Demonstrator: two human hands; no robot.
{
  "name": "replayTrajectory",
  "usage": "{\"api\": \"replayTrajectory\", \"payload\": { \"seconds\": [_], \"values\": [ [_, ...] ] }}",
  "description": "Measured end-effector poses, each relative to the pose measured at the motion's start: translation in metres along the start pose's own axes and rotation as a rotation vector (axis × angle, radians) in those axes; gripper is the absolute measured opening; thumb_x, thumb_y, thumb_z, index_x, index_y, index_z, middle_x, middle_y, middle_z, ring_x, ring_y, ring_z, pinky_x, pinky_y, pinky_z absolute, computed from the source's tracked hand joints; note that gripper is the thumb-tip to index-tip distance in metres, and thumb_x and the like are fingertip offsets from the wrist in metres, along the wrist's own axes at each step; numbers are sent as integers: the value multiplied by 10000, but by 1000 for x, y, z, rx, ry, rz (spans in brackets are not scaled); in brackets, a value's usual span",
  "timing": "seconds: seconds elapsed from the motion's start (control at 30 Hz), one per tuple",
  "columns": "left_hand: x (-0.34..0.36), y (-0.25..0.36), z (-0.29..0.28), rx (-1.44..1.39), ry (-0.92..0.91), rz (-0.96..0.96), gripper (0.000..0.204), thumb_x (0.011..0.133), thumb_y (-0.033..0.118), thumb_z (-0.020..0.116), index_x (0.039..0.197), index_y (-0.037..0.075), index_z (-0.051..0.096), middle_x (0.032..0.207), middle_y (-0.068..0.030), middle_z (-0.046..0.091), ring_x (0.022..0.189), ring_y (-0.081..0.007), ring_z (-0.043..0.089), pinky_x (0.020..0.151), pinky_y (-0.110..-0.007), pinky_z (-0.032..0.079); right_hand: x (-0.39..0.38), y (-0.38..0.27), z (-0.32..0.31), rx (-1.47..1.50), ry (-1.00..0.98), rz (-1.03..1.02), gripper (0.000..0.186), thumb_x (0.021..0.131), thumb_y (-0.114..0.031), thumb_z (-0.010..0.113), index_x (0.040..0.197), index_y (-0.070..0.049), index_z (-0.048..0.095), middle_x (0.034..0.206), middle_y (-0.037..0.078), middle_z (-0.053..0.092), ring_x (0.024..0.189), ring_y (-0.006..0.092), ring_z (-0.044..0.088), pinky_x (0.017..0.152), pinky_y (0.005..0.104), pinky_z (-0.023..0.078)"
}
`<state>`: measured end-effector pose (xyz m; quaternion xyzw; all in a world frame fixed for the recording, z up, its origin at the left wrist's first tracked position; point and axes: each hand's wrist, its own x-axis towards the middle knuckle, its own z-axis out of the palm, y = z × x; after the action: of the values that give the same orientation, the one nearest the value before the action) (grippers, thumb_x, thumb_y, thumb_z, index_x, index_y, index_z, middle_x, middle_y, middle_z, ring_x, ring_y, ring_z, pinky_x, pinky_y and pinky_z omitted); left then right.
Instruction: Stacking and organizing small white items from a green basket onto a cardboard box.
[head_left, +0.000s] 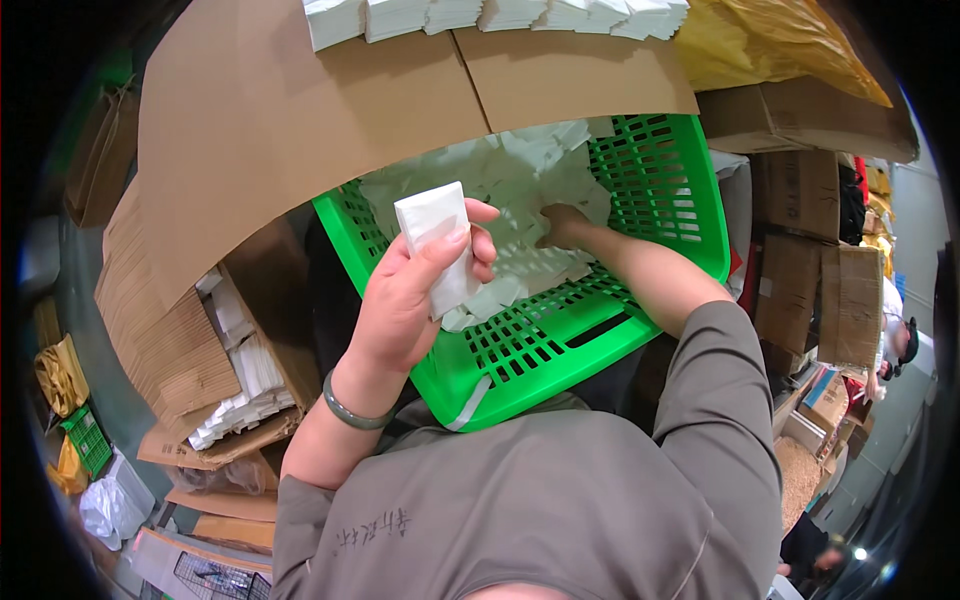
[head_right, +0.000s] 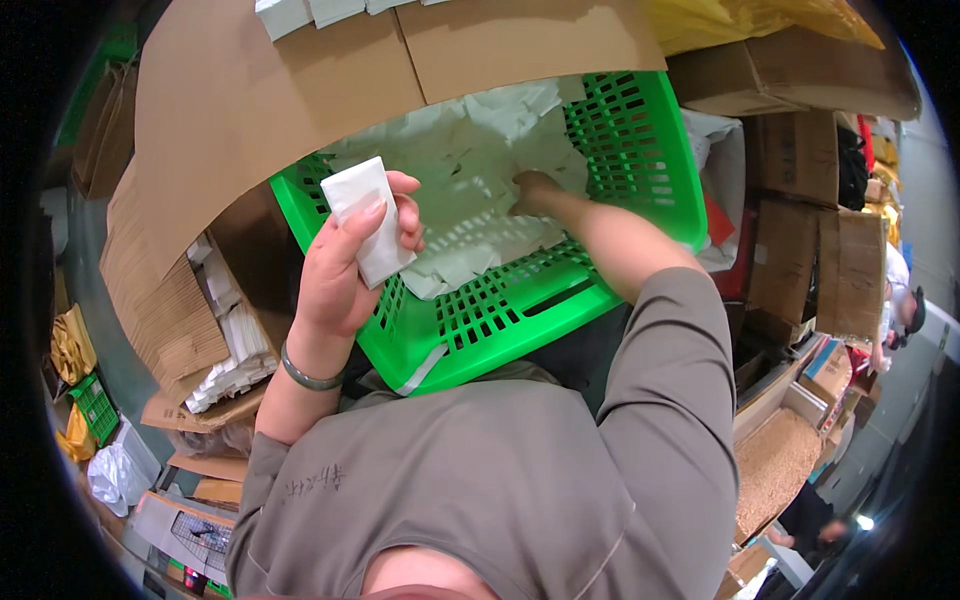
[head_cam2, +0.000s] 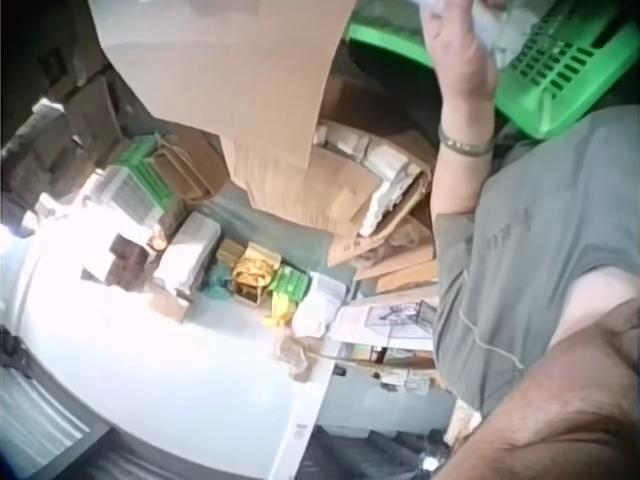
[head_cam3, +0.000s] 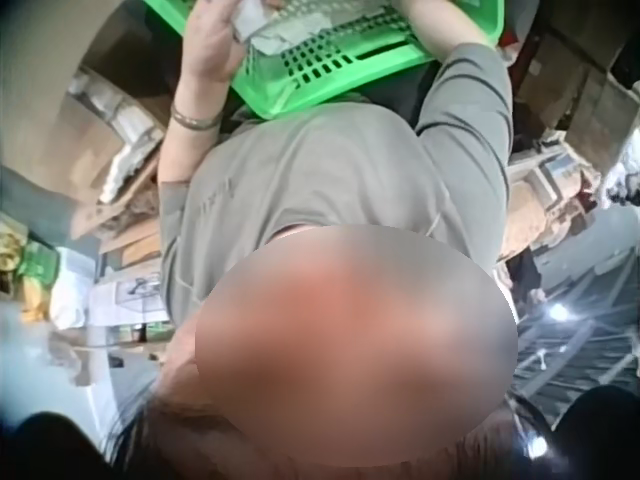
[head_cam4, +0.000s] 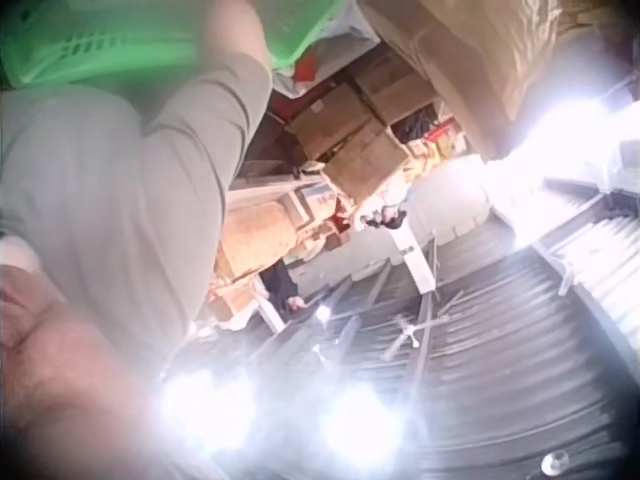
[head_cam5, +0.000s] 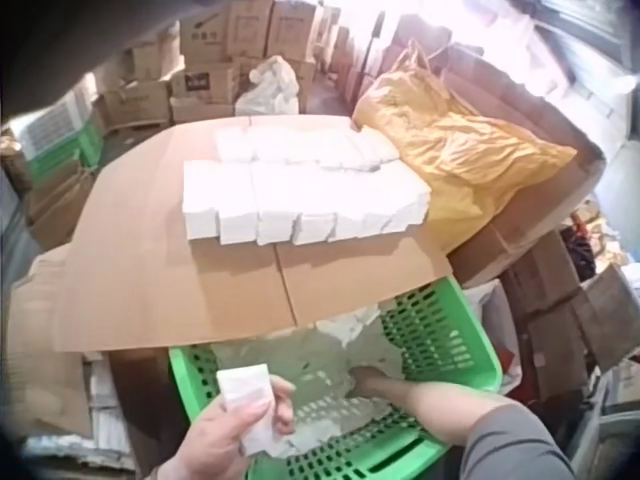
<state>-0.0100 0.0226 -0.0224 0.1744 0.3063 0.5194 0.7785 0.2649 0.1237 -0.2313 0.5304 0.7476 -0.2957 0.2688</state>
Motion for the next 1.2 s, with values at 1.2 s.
{"api": "replayTrajectory", "payload": {
  "seconds": [1.2],
  "values": [
    [5,-5,-2,21,234,26,296,873,77,552,1158,-2,527,1071,-82,616,960,-176,611,839,-313,495,-207,-131,-131,749,657,-441,153,731,93,625,837,-15,644,872,40,607,844,159,578,708,265,461]
  ]
}}
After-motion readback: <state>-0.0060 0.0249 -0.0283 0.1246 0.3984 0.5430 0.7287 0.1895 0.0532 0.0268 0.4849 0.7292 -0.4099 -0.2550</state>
